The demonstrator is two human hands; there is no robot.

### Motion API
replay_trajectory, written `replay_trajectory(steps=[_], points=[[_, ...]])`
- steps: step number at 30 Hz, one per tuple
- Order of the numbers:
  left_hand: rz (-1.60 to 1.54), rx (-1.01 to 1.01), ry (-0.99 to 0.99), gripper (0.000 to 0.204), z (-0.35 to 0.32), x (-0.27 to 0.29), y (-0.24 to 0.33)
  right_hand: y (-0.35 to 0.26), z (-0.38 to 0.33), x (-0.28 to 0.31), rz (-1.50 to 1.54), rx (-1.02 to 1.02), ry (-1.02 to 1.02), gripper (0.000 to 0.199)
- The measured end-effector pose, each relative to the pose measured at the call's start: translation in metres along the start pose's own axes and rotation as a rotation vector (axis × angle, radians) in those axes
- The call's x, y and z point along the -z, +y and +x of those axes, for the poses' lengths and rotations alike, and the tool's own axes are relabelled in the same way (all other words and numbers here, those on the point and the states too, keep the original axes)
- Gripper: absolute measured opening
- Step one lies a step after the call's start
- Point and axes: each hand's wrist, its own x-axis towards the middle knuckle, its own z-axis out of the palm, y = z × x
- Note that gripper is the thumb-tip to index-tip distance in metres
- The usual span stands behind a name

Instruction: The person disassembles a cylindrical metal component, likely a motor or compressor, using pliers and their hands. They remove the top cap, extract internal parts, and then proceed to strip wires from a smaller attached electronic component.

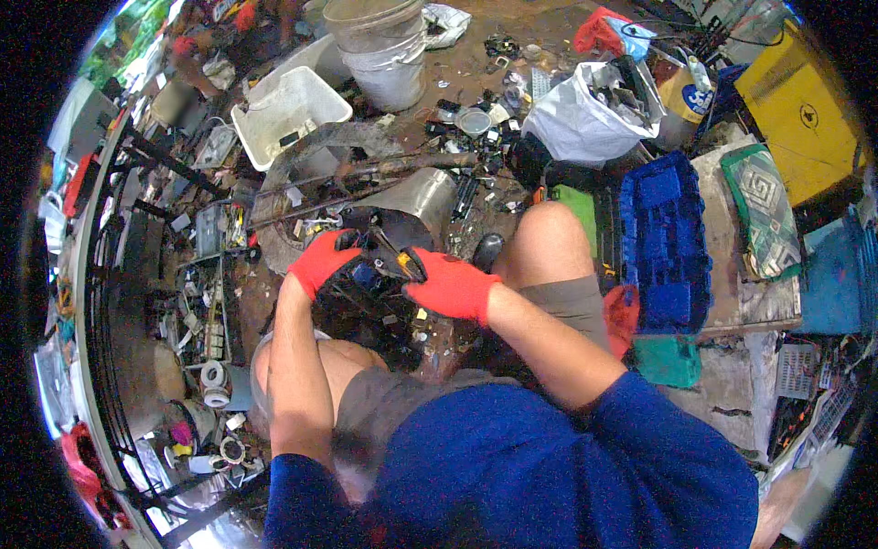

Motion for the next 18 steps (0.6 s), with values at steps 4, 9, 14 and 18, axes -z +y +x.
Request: replay_trajectory(steps=[4, 9, 14, 18], points=[[-0.041, 0.000, -0.086, 0.039, -0.002, 0.008, -0.002, -0.022, -0.025, 0.031, -0.180, 0.066, -0.001, 0.061], [0.037, -0.025, -0.022, 0.042, -0.006, 0.006, 0.011, -0.013, -0.034, 0.050, -0.220, 0.178, 0.120, 0.068], [-0.052, 0.022, -0.131, 0.038, 0.005, 0.012, 0.001, -0.015, -0.033, 0.044, -0.603, 0.220, 0.253, 0.072], [0.342, -0.650, 0.078, 0.029, 0.001, 0.016, -0.020, -0.026, -0.025, 0.028, -0.814, 0.176, 0.361, 0.071]])
